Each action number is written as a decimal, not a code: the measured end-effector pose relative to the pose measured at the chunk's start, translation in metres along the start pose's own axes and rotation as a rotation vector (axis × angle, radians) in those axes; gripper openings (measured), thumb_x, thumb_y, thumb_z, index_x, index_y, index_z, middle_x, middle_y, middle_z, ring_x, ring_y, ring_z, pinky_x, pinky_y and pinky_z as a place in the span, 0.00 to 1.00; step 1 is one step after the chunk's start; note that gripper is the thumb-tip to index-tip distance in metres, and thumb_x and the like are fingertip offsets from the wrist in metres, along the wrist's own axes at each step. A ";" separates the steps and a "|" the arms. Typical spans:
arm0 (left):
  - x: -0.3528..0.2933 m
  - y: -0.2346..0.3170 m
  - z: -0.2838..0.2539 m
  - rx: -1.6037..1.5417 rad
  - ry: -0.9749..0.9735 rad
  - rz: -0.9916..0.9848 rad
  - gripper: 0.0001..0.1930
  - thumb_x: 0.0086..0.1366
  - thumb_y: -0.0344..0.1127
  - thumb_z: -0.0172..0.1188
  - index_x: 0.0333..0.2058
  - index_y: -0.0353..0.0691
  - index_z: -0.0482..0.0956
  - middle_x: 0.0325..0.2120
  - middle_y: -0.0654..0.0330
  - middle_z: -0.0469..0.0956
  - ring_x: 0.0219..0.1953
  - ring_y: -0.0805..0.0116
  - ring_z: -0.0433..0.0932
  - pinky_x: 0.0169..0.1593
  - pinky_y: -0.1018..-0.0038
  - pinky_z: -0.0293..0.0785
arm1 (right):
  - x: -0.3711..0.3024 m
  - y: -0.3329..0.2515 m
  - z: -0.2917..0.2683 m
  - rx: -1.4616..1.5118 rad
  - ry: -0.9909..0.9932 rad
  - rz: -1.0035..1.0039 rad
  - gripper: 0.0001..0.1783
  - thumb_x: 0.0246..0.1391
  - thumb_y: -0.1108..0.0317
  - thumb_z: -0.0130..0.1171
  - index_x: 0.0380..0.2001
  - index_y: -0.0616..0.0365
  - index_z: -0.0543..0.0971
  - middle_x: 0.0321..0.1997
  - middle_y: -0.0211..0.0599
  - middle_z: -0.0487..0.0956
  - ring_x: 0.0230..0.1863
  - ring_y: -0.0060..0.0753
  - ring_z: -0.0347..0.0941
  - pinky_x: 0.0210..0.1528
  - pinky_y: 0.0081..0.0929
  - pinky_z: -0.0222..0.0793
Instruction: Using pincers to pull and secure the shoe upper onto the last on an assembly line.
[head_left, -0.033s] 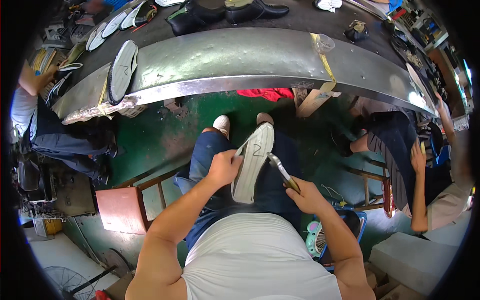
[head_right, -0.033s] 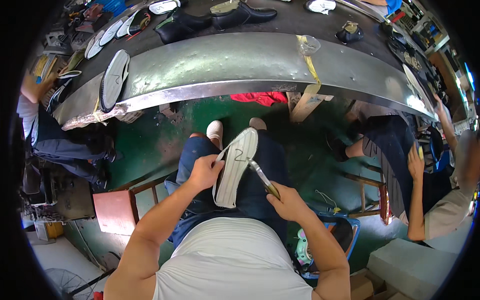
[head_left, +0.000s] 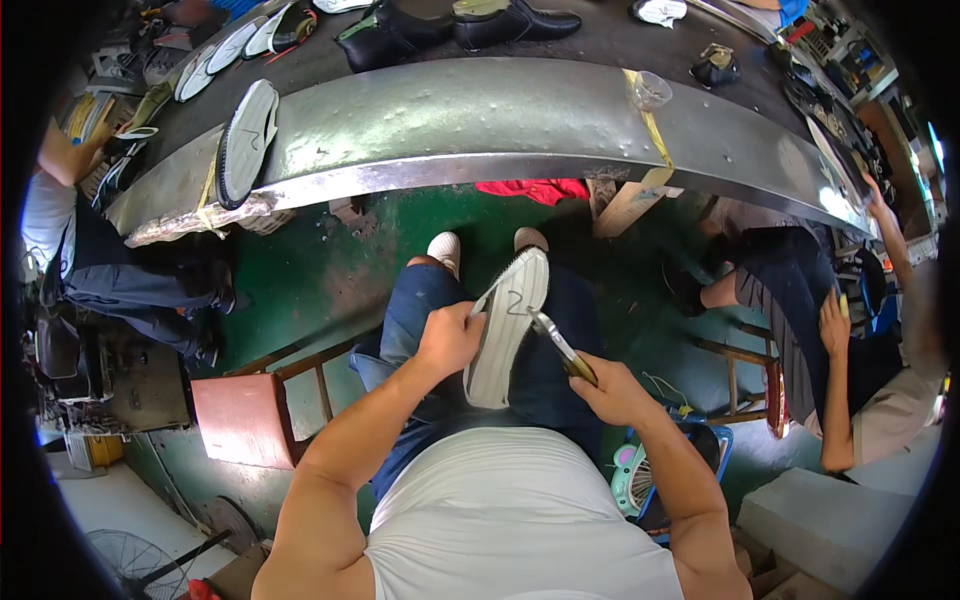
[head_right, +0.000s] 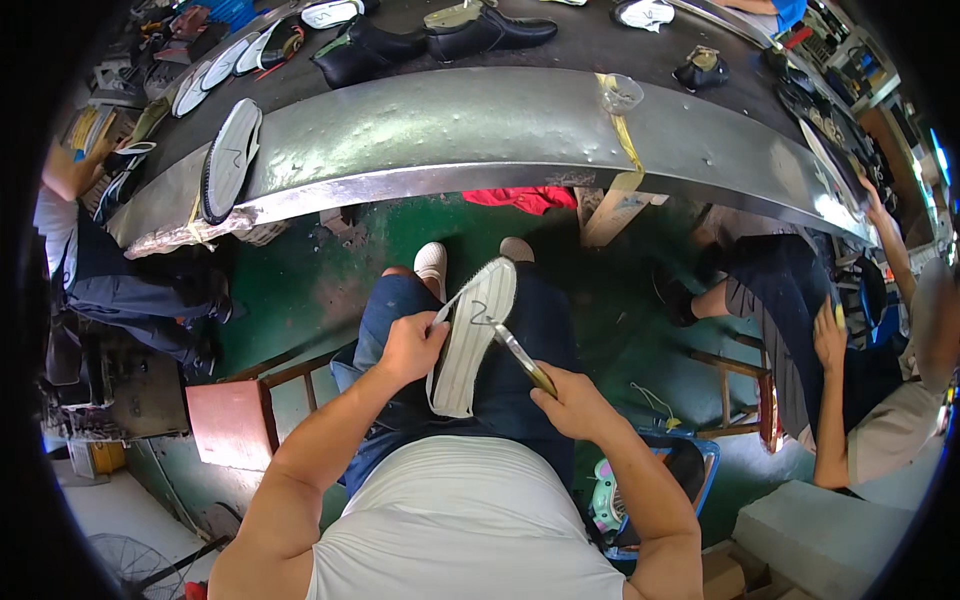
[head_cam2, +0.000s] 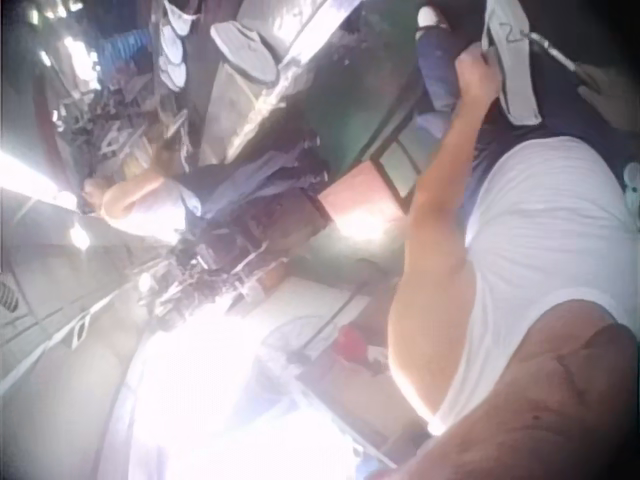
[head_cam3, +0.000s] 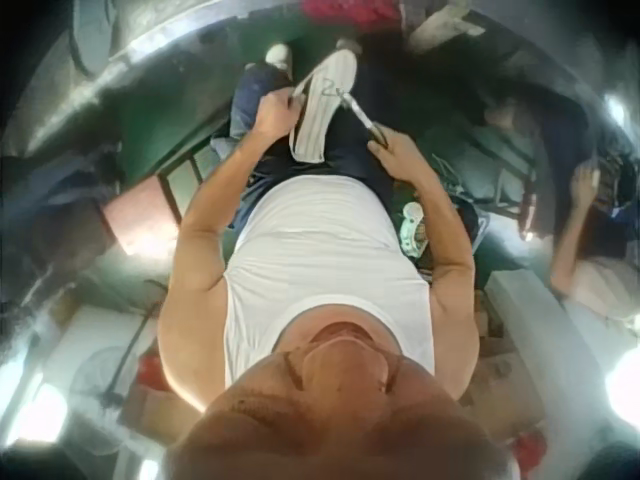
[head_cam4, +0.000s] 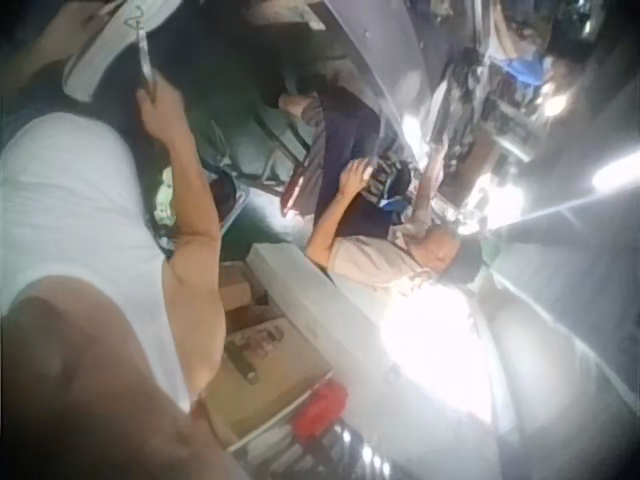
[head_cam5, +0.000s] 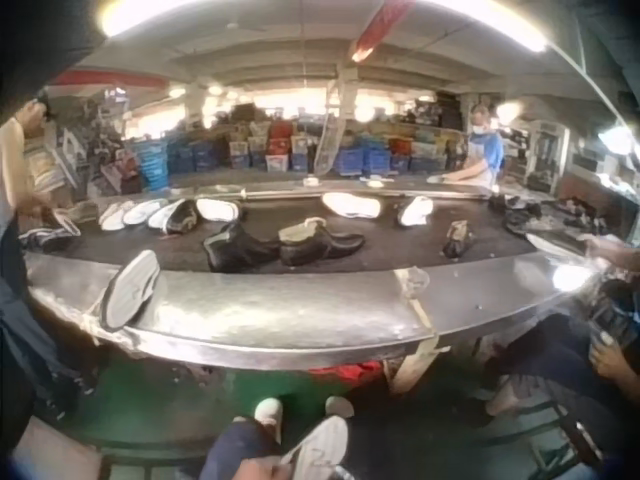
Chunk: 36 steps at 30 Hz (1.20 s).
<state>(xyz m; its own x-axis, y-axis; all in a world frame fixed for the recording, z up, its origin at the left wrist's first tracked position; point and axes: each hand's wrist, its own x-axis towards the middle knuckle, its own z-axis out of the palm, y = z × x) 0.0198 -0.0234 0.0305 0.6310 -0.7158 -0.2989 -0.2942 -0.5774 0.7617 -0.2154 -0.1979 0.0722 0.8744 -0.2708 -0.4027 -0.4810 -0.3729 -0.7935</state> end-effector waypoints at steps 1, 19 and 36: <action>-0.003 -0.001 0.010 -0.034 0.189 0.153 0.09 0.63 0.34 0.59 0.32 0.34 0.82 0.20 0.41 0.77 0.27 0.41 0.79 0.31 0.55 0.74 | 0.008 0.002 -0.001 -0.052 -0.026 -0.070 0.19 0.59 0.65 0.58 0.49 0.67 0.73 0.36 0.53 0.80 0.39 0.55 0.78 0.45 0.39 0.73; 0.021 -0.031 0.025 -1.216 -0.306 -0.227 0.33 0.75 0.46 0.51 0.72 0.40 0.53 0.61 0.59 0.69 0.60 0.69 0.68 0.65 0.71 0.62 | 0.059 -0.021 0.035 -0.061 0.014 -0.006 0.16 0.60 0.60 0.58 0.42 0.64 0.77 0.33 0.57 0.80 0.38 0.62 0.78 0.41 0.49 0.72; 0.013 -0.011 0.033 -0.576 -0.030 0.043 0.32 0.73 0.33 0.52 0.72 0.42 0.53 0.61 0.52 0.70 0.61 0.67 0.69 0.64 0.74 0.63 | 0.061 -0.010 0.023 0.624 -0.271 0.283 0.15 0.65 0.65 0.54 0.49 0.64 0.74 0.36 0.36 0.79 0.28 0.22 0.73 0.28 0.21 0.69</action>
<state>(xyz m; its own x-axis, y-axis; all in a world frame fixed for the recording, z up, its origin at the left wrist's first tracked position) 0.0076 -0.0389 -0.0009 0.6038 -0.7498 -0.2704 0.1241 -0.2467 0.9611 -0.1559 -0.1902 0.0447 0.7462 -0.0232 -0.6654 -0.6351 0.2749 -0.7218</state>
